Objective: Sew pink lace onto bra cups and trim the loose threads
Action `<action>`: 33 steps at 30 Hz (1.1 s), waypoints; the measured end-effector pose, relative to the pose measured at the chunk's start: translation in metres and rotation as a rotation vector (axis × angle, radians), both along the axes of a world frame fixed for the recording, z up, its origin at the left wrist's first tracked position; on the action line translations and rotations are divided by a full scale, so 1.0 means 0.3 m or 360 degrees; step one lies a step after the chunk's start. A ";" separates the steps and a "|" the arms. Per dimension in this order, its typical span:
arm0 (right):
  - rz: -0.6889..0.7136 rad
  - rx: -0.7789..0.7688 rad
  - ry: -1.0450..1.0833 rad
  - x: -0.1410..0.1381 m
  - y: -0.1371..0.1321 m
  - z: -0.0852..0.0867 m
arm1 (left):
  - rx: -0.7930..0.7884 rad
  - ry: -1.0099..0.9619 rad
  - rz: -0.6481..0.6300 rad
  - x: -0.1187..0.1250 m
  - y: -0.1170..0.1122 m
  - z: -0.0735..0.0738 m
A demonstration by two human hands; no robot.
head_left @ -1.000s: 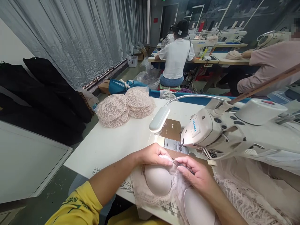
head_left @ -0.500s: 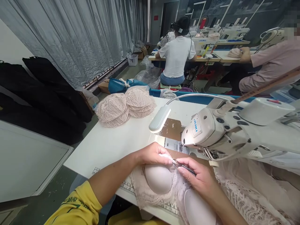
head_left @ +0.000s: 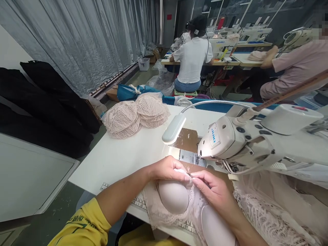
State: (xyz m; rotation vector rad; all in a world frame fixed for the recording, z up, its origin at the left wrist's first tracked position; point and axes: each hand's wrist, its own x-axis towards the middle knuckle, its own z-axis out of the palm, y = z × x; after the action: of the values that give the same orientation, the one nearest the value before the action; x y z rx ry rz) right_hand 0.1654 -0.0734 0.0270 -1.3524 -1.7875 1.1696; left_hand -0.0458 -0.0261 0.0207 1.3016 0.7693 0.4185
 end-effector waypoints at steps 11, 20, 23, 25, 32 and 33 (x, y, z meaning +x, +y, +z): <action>-0.0044 -0.0091 0.0082 0.005 0.004 -0.005 | 0.0097 0.0138 0.0047 -0.003 0.002 -0.006; 0.0174 -0.0070 -0.0085 -0.008 0.014 0.002 | 0.0133 0.0195 -0.0015 0.009 -0.001 -0.013; 0.0140 -0.0047 -0.0103 -0.007 0.012 -0.004 | 0.0152 0.0222 -0.0017 0.008 -0.001 -0.007; 0.0055 -0.0022 -0.0094 -0.003 0.012 -0.018 | 0.0138 0.0210 -0.0017 0.009 -0.002 -0.009; 0.0047 -0.0246 0.0078 -0.010 0.022 -0.038 | 0.0154 0.0164 -0.0122 0.000 0.004 -0.017; 0.0081 -0.0241 0.0007 -0.011 0.022 -0.034 | 0.0182 0.0200 -0.0192 -0.013 0.010 -0.010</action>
State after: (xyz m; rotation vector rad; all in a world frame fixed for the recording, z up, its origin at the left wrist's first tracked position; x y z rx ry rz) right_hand 0.1620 -0.0668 0.0166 -1.3949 -1.7698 1.3581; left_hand -0.0497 -0.0232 0.0177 1.4843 0.7758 0.2890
